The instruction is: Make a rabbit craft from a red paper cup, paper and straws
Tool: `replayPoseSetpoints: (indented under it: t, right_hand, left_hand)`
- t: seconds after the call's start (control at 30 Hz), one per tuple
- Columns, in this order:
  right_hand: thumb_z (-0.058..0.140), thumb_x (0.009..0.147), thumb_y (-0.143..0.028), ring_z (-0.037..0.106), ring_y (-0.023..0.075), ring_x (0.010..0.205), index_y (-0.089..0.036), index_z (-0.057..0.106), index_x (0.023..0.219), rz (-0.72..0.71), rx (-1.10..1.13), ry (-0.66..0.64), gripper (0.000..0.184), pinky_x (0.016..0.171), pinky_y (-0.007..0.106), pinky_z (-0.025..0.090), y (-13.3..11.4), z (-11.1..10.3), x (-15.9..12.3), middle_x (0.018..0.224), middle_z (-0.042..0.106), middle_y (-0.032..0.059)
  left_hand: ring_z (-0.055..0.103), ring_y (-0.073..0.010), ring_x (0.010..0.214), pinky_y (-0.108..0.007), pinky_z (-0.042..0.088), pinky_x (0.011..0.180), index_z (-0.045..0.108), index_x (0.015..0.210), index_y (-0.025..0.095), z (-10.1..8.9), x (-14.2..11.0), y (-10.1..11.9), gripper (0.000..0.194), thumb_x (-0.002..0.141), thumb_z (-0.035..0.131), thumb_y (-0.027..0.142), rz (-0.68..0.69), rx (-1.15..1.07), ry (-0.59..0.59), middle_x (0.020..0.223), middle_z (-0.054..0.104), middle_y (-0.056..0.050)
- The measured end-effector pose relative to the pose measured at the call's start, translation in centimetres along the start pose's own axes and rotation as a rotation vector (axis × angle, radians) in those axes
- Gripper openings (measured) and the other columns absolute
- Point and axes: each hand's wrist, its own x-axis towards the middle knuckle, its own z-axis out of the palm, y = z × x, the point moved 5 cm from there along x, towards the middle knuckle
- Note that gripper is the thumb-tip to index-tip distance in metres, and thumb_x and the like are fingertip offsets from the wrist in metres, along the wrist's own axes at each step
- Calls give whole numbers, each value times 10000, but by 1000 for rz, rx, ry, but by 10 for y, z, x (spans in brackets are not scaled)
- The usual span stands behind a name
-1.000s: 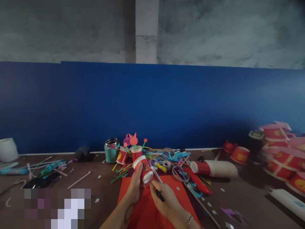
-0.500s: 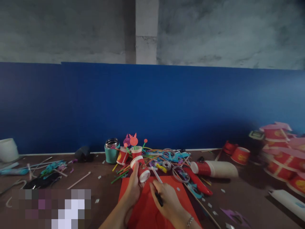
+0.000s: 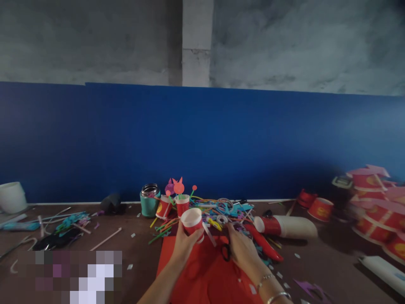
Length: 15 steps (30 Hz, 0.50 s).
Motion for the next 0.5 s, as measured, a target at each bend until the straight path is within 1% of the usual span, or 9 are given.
replayPoseSetpoints:
  t: [0.03,0.1,0.17,0.2,0.27,0.33,0.37,0.43,0.5]
  right_hand:
    - [471,703,-97,637,286,932,-54,391,1292,-13,31,-5,596,709,298,409,3,0,0,1000,672,187]
    - [471,687,-97,611,286,1004,-61,365,1324,-99,115,-9,647,785,317,430,8,2,0,1068,653,192]
    - [475,651,-87,547,272,1124,-86,316,1369,-220,219,-11,735,896,341,414,11,5,-1,1190,602,184]
    - [473,633,-83,513,261,1171,-103,304,1382,-254,267,-16,768,941,352,396,14,7,-2,1243,572,174]
    - [455,584,-52,480,249,1215,-126,327,1382,-208,336,-45,811,991,364,365,23,12,-2,1305,530,160]
    - [463,537,-31,492,256,1206,-157,388,1358,-141,367,-100,835,982,357,375,29,14,-2,1311,531,145]
    - [477,526,-29,509,265,1187,-169,442,1326,-118,370,-121,812,964,352,391,29,13,-2,1289,553,139]
    - [508,553,-49,565,279,1111,-179,582,1189,-87,371,-106,654,912,344,422,23,4,0,1186,628,130]
    - [484,671,-112,629,266,971,-180,679,974,-71,416,24,366,834,336,450,8,-15,4,1005,699,112]
  left_hand:
    - [637,-198,804,-314,500,753,555,1062,188,2,-1,2,577,541,797,227,53,55,-9,898,678,-45]
    - [627,-211,879,-331,487,817,524,1090,233,5,-4,7,578,568,769,200,175,149,-43,965,659,-41]
    - [607,-226,944,-348,474,862,492,1107,263,7,-7,10,583,589,749,188,292,235,-74,1039,630,-45]
    - [600,-232,958,-353,471,869,474,1118,271,6,-8,10,591,598,742,186,332,275,-78,1064,617,-48]
    - [592,-238,970,-361,471,871,438,1140,273,4,-10,7,612,613,733,179,387,333,-84,1101,593,-57]
    - [590,-241,979,-371,471,870,409,1159,267,2,-10,2,614,634,715,171,421,366,-92,1122,573,-65]
    - [587,-245,994,-378,469,874,400,1168,262,1,-10,0,612,646,704,168,435,379,-99,1138,563,-69]
    - [576,-249,1022,-387,466,879,392,1183,254,0,-10,-3,608,659,687,161,463,402,-109,1159,548,-77]
    - [571,-244,1029,-383,470,876,394,1192,248,1,-10,-2,608,663,676,149,497,429,-112,1156,545,-83]
